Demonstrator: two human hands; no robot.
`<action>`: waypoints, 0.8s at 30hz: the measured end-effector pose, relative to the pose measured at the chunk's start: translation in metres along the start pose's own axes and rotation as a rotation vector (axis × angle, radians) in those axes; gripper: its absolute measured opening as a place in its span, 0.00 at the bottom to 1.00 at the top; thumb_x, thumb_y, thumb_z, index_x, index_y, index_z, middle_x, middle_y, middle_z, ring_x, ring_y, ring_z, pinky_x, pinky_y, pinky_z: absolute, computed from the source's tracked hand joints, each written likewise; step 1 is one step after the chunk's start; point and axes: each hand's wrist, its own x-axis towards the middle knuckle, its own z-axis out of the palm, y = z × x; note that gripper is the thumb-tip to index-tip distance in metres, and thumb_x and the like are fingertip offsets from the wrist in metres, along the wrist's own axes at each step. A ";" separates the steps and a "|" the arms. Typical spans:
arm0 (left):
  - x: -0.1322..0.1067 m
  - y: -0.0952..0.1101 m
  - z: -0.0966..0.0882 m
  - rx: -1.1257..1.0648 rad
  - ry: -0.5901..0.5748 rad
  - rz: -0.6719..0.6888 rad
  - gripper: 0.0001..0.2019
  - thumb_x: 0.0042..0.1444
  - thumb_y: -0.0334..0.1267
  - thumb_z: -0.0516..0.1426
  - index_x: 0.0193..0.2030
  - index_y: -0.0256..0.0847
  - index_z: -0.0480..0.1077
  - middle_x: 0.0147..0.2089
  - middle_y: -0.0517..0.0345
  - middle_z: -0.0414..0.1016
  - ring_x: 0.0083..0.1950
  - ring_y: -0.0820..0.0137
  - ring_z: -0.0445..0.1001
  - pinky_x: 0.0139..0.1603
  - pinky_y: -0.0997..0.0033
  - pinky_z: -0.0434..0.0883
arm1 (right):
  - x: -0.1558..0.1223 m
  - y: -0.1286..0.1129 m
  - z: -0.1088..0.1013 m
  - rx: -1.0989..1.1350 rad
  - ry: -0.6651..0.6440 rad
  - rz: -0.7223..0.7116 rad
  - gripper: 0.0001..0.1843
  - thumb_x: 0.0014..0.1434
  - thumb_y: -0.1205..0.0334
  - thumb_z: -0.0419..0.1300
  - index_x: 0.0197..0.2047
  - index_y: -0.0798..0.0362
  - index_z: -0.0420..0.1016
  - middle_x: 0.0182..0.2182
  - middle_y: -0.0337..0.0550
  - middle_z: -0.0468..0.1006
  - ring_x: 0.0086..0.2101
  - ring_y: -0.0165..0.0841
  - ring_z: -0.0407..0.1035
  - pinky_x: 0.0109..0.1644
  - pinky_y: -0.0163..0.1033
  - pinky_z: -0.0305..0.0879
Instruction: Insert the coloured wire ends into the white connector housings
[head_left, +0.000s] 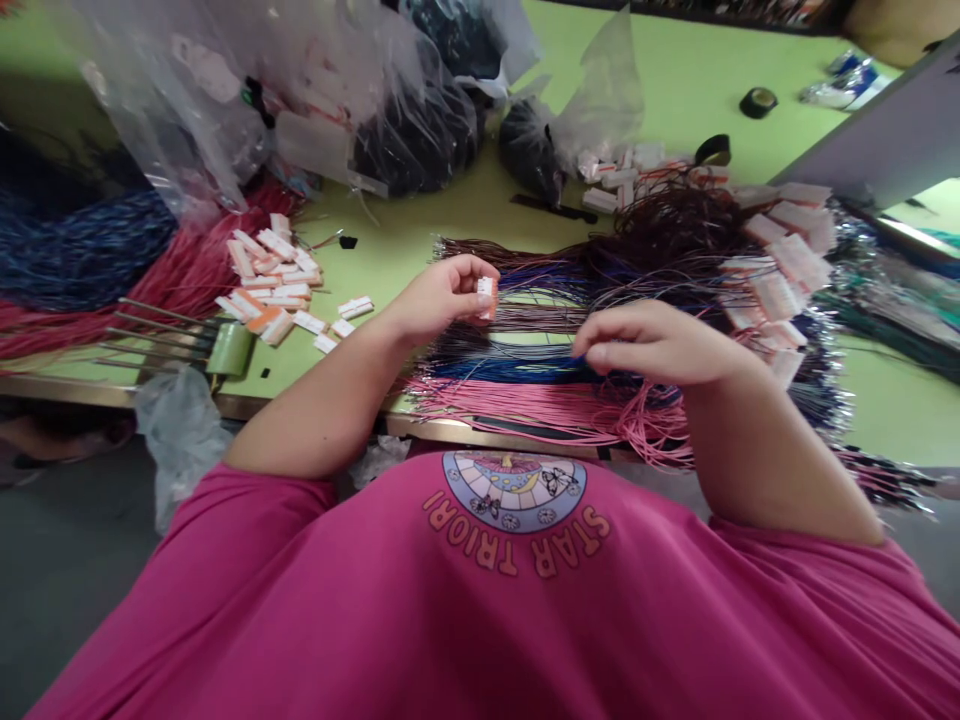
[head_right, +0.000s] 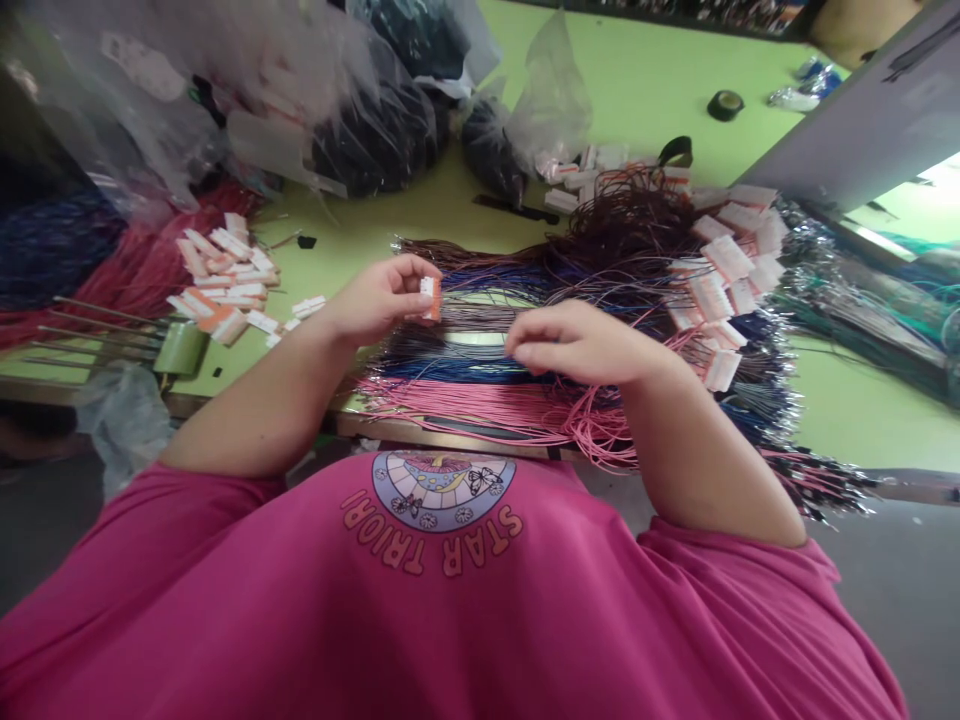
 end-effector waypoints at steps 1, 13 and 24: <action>-0.001 0.000 0.001 -0.009 -0.002 -0.013 0.17 0.49 0.26 0.66 0.45 0.38 0.68 0.32 0.64 0.73 0.31 0.76 0.74 0.35 0.72 0.74 | 0.007 -0.010 0.008 -0.026 -0.060 -0.058 0.15 0.67 0.52 0.57 0.44 0.53 0.81 0.33 0.41 0.83 0.32 0.30 0.71 0.39 0.37 0.61; -0.003 0.000 0.001 -0.253 -0.086 -0.063 0.27 0.38 0.31 0.75 0.45 0.38 0.70 0.32 0.65 0.77 0.31 0.76 0.76 0.34 0.74 0.75 | 0.072 -0.012 0.057 -0.043 0.438 0.008 0.15 0.64 0.67 0.56 0.42 0.56 0.86 0.35 0.42 0.85 0.35 0.31 0.73 0.43 0.37 0.62; -0.004 -0.002 0.002 -0.256 -0.078 -0.078 0.25 0.42 0.29 0.72 0.46 0.40 0.70 0.32 0.66 0.76 0.29 0.77 0.76 0.34 0.74 0.77 | 0.063 -0.007 0.057 -0.643 0.403 0.209 0.20 0.69 0.60 0.50 0.44 0.55 0.83 0.43 0.54 0.86 0.42 0.41 0.74 0.43 0.42 0.56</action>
